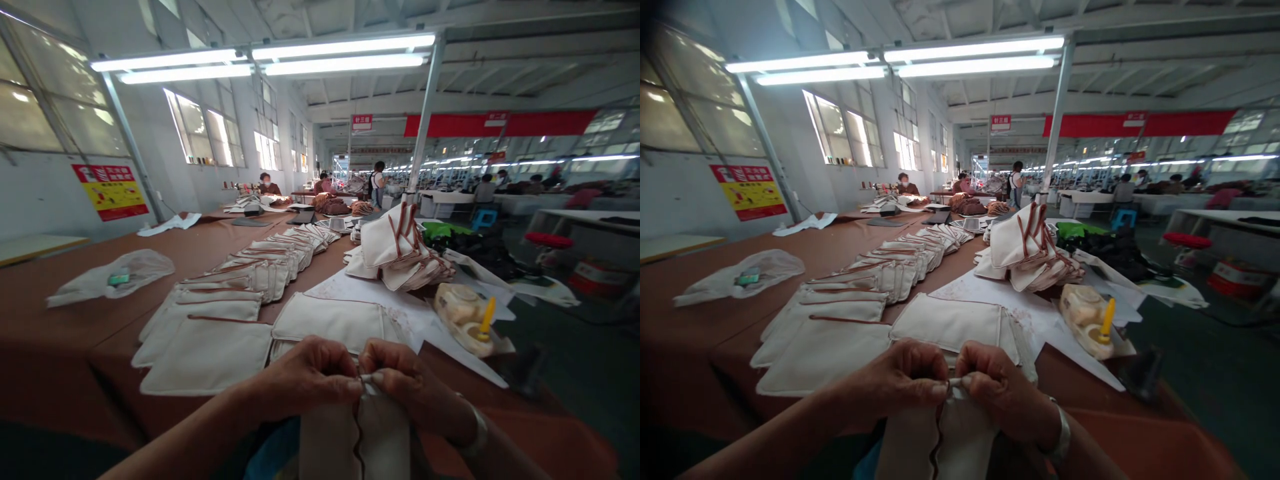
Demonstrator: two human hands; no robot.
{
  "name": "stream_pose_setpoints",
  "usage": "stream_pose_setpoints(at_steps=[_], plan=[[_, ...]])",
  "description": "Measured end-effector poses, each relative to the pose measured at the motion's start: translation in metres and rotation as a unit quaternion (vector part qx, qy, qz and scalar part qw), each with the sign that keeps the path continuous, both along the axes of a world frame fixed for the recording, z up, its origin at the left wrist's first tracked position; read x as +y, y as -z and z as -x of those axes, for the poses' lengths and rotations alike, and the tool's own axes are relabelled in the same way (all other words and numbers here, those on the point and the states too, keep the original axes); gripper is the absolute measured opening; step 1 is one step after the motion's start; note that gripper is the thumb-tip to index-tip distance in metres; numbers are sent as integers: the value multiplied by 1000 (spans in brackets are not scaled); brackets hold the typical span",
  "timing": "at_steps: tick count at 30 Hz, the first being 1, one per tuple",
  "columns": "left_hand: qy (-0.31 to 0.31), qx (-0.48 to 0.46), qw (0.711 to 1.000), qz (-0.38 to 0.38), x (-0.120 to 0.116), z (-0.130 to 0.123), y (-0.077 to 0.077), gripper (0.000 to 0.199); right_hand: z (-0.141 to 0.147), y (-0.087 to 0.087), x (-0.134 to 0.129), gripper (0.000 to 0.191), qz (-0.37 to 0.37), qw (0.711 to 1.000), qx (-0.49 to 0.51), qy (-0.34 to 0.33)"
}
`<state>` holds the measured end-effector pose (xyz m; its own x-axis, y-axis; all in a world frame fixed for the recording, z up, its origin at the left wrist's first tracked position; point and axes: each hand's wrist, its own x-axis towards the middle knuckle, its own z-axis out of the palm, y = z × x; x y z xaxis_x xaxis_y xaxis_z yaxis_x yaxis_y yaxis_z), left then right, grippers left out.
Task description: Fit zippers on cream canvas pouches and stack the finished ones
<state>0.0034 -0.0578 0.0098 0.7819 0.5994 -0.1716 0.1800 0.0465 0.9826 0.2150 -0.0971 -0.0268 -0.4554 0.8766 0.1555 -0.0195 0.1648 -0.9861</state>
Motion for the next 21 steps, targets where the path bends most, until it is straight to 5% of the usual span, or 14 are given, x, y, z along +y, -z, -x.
stream_pose_setpoints(at_steps=[8,12,16,21], plan=[[-36,19,999,-12,-2,-5,5,23,-1,6,3,12,21,1000,6,21],[-53,-3,998,-46,-3,-6,10,26,1,2,0,25,35,999,24,24],[-70,7,998,4,-4,-7,12,26,3,0,-3,34,48,998,21,-22],[-53,-19,997,57,-1,-10,15,29,4,4,-3,31,84,996,28,2]])
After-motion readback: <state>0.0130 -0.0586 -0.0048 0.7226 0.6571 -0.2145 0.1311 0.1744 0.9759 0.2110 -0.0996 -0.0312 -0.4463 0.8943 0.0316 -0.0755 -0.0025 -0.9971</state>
